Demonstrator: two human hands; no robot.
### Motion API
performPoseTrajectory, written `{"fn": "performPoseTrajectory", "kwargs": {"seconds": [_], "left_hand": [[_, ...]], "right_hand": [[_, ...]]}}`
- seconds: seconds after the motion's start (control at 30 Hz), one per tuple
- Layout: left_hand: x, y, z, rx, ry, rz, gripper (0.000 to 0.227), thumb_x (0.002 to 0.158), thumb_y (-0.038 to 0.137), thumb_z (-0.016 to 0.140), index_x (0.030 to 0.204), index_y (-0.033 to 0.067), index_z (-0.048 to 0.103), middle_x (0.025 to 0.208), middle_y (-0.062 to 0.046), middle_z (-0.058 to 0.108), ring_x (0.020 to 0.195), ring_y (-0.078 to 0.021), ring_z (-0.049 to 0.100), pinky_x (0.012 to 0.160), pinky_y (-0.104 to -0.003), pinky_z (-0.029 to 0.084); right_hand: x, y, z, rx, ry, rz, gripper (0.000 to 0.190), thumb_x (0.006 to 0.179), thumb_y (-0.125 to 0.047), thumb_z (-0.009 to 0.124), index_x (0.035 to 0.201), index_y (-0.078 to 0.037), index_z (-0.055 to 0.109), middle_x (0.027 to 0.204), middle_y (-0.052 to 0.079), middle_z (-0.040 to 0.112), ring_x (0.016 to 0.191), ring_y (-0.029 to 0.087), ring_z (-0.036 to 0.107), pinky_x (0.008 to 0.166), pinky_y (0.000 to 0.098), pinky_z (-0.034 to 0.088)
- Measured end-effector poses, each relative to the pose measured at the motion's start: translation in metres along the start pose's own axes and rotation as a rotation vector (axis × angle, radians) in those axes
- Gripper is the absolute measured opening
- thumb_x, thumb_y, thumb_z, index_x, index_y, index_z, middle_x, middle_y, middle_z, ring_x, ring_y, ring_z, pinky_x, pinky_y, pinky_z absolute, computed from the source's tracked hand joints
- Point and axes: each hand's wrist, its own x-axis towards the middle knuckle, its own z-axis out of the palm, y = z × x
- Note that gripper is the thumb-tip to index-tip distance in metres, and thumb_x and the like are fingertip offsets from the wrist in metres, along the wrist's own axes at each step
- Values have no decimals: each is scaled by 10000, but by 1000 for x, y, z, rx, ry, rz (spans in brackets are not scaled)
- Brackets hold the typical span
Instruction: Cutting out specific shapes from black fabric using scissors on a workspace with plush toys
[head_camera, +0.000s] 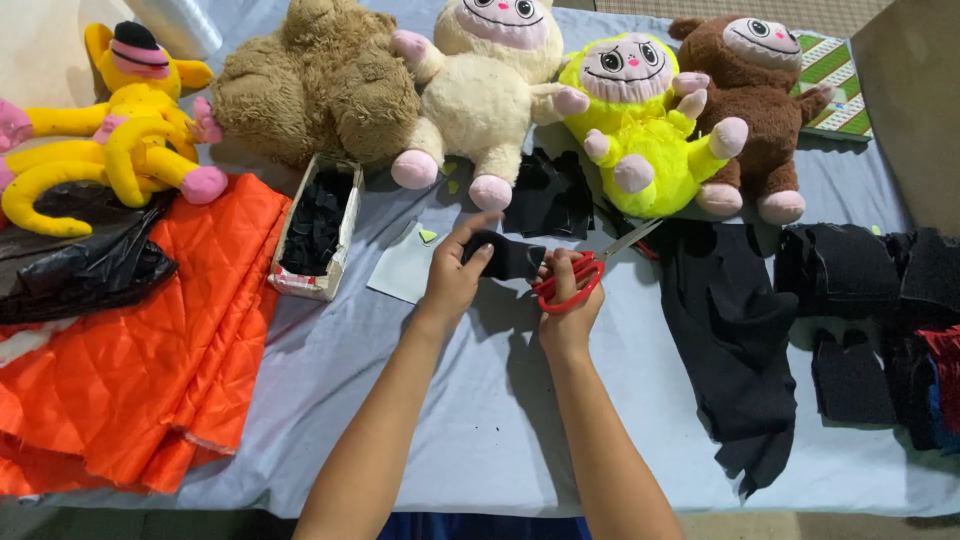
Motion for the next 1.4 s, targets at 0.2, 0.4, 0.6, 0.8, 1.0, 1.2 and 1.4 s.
{"fn": "performPoseTrajectory", "kwargs": {"seconds": [0.2, 0.4, 0.6, 0.8, 1.0, 1.2, 1.4], "left_hand": [[-7, 29, 0, -77, -135, -117, 363, 941, -76, 493, 1176, 41, 744, 1080, -166, 754, 1047, -198, 710, 945, -364, 583], [2, -5, -24, 76, 48, -11, 591, 950, 79, 647, 1510, 163, 477, 935, -6, 662, 948, -72, 599, 905, -267, 530], [-2, 30, -26, 531, -72, -209, 271, 982, 379, 653, 861, 152, 738, 623, -45, 696, 550, -142, 656, 512, -254, 515], [-33, 84, 14, 380, -509, -643, 835, 898, 766, 432, 1325, 90, 673, 1310, -200, 664, 1104, -334, 672, 955, -483, 557], [-25, 48, 21, -67, -129, -278, 601, 950, 358, 720, 1418, 73, 473, 1034, -138, 737, 1011, -182, 680, 939, -345, 537], [-22, 22, 32, -49, -119, -219, 1013, 938, 106, 721, 1608, 20, -34, 1242, -319, 625, 1071, -331, 696, 915, -453, 615], [-11, -8, 14, 119, -2, 18, 844, 999, 74, 614, 1642, 169, 76, 798, -50, 630, 780, -117, 661, 702, -254, 540]], "right_hand": [[3, 7, -3, -53, -20, -27, 281, 849, -141, 831, 1007, -2, 645, 837, 138, 653, 748, 214, 641, 637, 333, 565], [10, 9, -9, -64, -5, -49, 321, 791, -141, 893, 974, -20, 658, 816, 118, 653, 731, 194, 623, 618, 338, 547], [5, -8, -7, -34, 96, -59, 284, 821, -104, 864, 988, -64, 638, 845, 109, 661, 744, 204, 651, 650, 326, 549], [-3, -13, -1, 19, 12, -84, 298, 811, -52, 856, 979, -45, 611, 827, 109, 631, 738, 223, 661, 650, 332, 561], [-9, -13, 2, -185, -64, -201, 257, 816, -66, 855, 945, 1, 643, 746, 167, 667, 666, 243, 698, 616, 340, 564], [-2, 0, -5, -147, 50, -184, 255, 826, -110, 857, 953, -24, 653, 767, 150, 664, 656, 227, 680, 628, 355, 567], [7, 5, -6, -75, 41, -134, 242, 837, -78, 848, 952, -28, 641, 768, 124, 675, 618, 234, 702, 596, 333, 570]]}}
